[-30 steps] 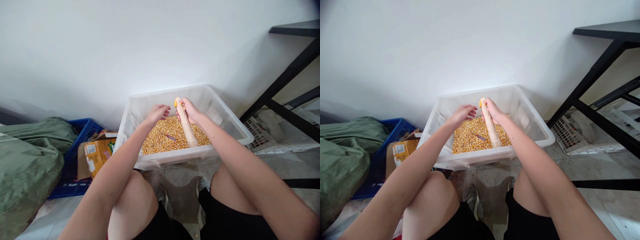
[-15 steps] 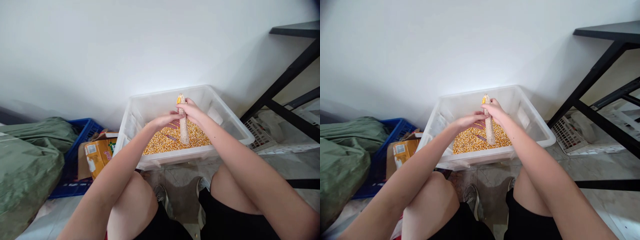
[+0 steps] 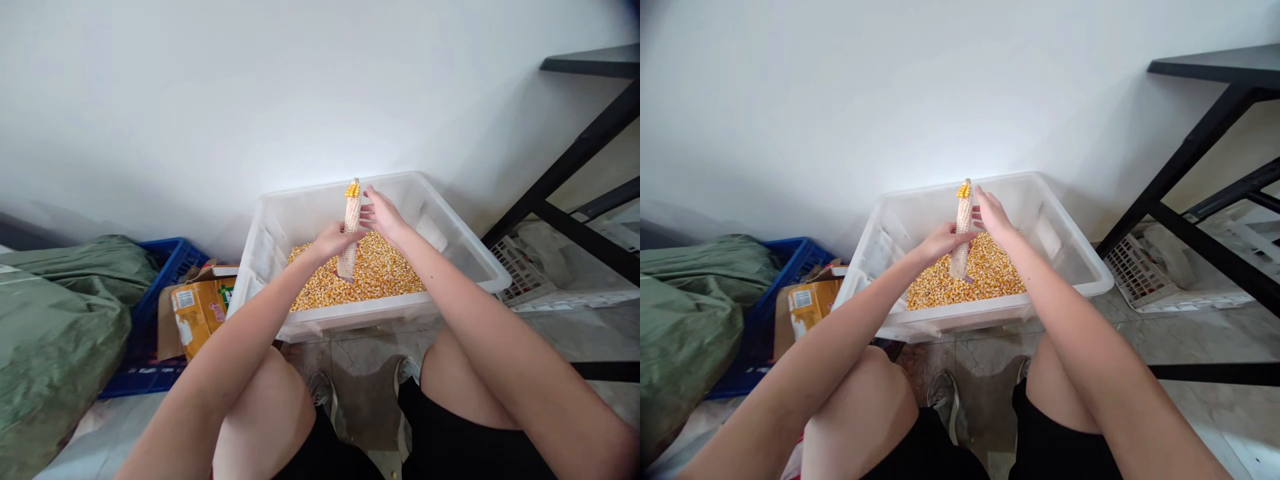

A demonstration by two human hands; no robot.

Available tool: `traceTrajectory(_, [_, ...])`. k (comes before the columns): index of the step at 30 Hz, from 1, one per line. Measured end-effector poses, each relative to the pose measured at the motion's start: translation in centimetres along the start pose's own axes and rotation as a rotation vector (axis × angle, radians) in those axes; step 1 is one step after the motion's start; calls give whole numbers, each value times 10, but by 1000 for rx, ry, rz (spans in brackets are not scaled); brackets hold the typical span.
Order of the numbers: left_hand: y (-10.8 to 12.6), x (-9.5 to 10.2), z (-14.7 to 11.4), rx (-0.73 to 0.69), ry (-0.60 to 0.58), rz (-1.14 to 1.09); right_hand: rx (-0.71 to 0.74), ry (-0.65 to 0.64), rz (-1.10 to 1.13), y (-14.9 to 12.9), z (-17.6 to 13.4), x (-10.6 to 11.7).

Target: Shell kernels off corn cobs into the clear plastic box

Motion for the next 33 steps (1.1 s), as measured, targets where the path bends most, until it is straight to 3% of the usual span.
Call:
traceTrajectory(3, [2,-17,-2,-29,-41,-41,-50,-119,183,-2,-5,-20])
traceTrajectory(6, [5,-27,-5,-71,-84,-21,-105,-97,201,-1,-9,-21])
traceTrajectory(9, [4,-33,-9,-29,-220,28,-129,-78,185,-2,-11,-16])
traceTrajectory(12, [4,-24,-11,30,-263,76,-87,-6,131,-7,-10,-5])
traceTrajectory(16, [13,0,-6,6,-117,67,-67,36,96,-6,-7,5])
traceTrajectory(28, [31,78,-10,-213,504,-347,-169,-123,234,1,-11,-6])
traceTrajectory(33, [28,81,-12,-220,548,-393,-190,-135,274,-2,-15,-11])
Point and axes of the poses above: each hand's wrist, its own z-axis towards the middle knuckle, its own x-axis out of the back of the hand, y = z × x, the point moved 9 cm from there along z, towards the middle knuckle, and after that the axes turned 15 degrees about -z, right-handed, at the moved point
